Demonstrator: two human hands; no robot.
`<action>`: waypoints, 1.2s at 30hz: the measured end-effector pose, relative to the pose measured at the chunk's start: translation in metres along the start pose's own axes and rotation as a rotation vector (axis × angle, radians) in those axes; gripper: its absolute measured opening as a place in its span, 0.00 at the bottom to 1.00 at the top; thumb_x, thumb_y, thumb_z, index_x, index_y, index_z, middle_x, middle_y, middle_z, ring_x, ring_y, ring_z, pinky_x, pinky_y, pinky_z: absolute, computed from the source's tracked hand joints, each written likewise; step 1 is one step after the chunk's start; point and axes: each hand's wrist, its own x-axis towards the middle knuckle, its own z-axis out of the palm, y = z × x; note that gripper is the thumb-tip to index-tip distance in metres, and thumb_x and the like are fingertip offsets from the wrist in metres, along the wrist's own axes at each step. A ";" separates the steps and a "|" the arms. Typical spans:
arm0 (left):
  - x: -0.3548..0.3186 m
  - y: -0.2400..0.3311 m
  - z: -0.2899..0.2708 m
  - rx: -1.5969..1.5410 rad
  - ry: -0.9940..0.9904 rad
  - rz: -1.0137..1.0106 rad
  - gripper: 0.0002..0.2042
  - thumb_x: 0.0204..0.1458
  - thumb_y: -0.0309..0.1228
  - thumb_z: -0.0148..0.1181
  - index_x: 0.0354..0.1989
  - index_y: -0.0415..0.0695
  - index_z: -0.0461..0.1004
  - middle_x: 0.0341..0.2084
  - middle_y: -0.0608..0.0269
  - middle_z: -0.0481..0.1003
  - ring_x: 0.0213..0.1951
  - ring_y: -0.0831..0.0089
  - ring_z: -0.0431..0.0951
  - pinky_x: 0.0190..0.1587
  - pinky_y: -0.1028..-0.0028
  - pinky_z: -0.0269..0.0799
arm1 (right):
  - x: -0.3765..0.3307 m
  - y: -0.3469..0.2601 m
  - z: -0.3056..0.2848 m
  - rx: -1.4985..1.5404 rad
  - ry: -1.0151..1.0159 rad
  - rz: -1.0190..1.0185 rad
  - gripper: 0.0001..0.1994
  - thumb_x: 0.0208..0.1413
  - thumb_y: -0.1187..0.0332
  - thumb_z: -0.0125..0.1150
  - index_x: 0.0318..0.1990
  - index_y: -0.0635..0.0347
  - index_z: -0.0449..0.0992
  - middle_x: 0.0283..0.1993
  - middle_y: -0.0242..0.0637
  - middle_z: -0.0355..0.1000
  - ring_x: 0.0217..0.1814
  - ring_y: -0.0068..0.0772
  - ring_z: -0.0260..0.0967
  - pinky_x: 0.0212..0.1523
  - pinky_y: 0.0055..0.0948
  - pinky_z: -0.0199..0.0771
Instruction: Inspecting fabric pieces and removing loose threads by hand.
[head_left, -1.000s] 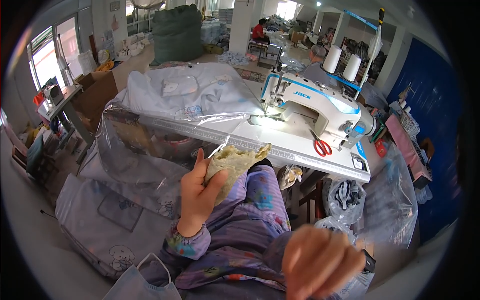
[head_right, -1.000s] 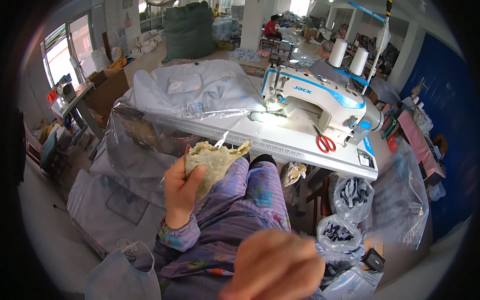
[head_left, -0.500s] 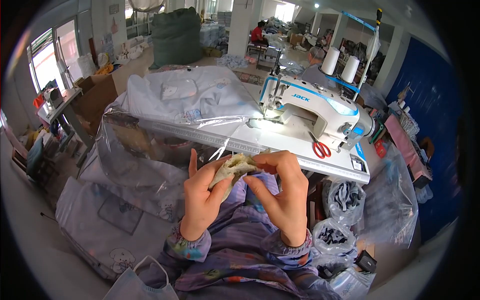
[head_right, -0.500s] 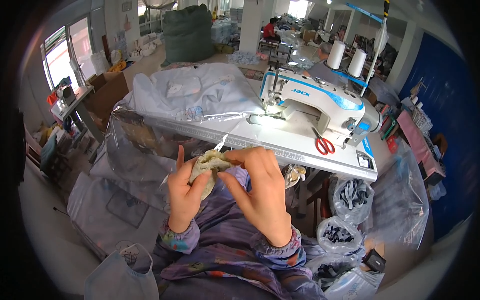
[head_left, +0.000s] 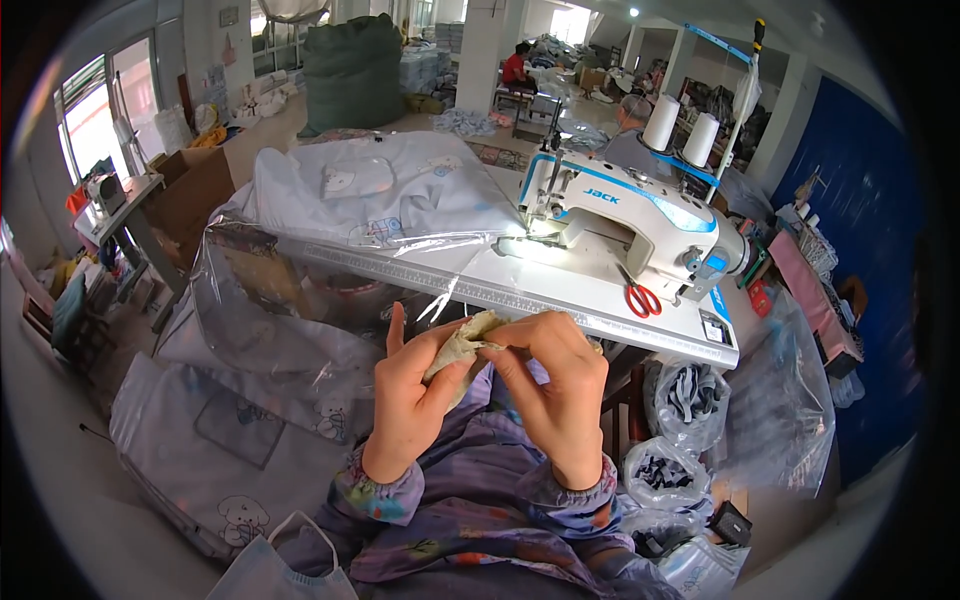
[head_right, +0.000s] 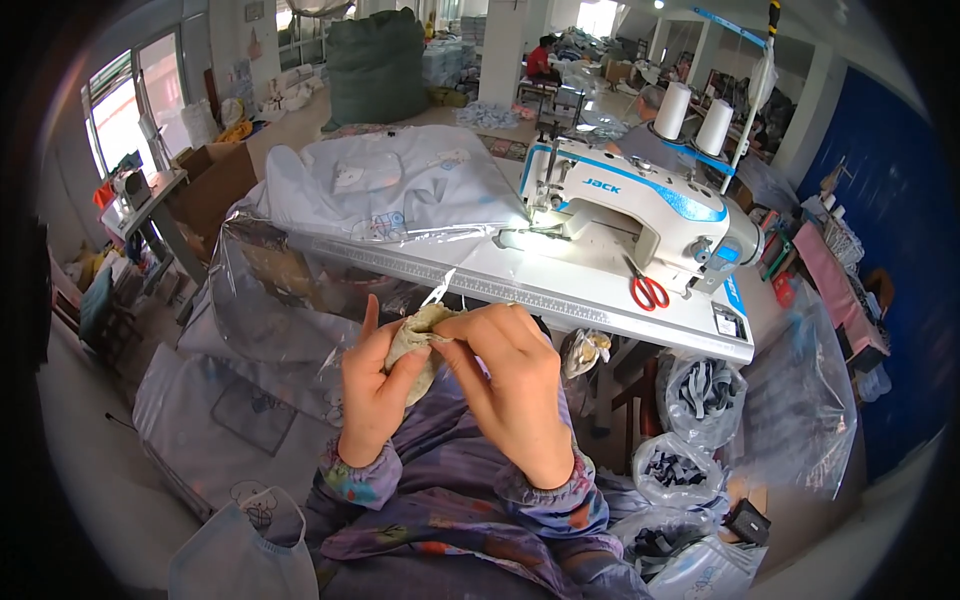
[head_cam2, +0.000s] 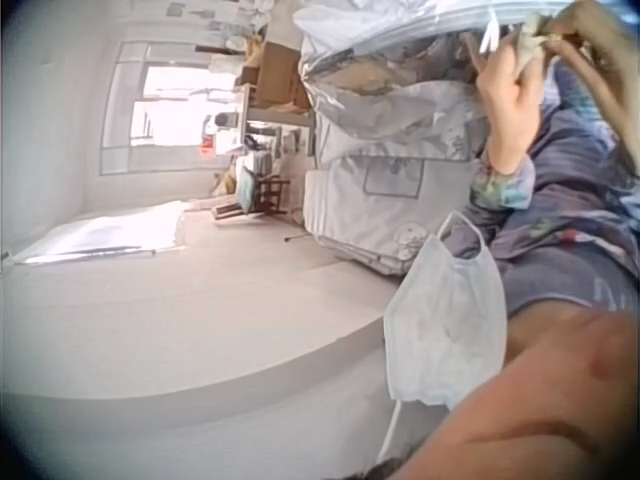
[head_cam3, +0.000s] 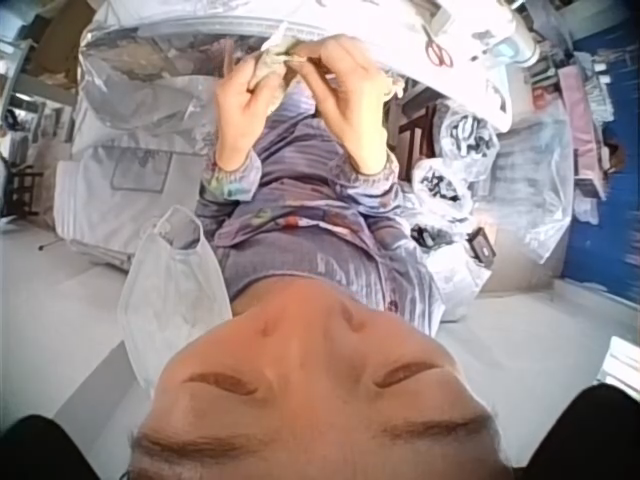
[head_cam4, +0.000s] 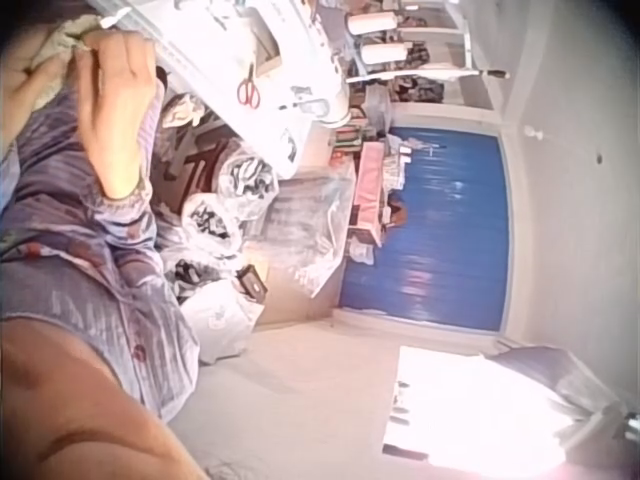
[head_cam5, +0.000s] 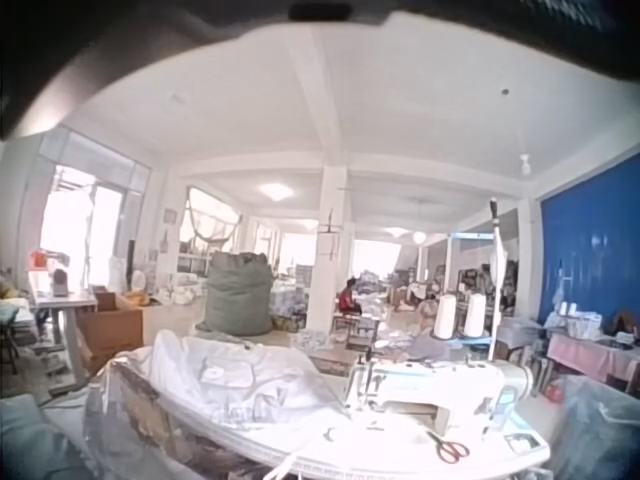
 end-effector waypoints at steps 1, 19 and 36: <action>-0.001 0.000 0.000 0.000 -0.001 0.000 0.11 0.55 0.25 0.59 0.46 0.38 0.76 0.38 0.59 0.81 0.40 0.68 0.82 0.72 0.51 0.33 | -0.001 0.000 0.001 0.026 0.029 0.016 0.06 0.47 0.80 0.68 0.34 0.65 0.78 0.30 0.39 0.72 0.30 0.34 0.71 0.33 0.27 0.70; -0.003 0.010 0.012 -0.552 0.050 -0.337 0.12 0.62 0.29 0.55 0.49 0.33 0.74 0.38 0.65 0.79 0.38 0.83 0.75 0.56 0.71 0.68 | -0.003 0.012 -0.004 0.049 0.297 0.122 0.04 0.52 0.81 0.65 0.33 0.68 0.75 0.32 0.35 0.73 0.31 0.20 0.66 0.33 0.18 0.64; 0.003 0.010 0.003 -0.689 0.186 -0.320 0.13 0.64 0.27 0.51 0.52 0.32 0.71 0.42 0.63 0.78 0.40 0.82 0.76 0.44 0.79 0.72 | -0.012 0.026 -0.036 0.444 0.531 0.205 0.02 0.60 0.79 0.56 0.39 0.68 0.72 0.32 0.36 0.72 0.31 0.23 0.70 0.35 0.21 0.71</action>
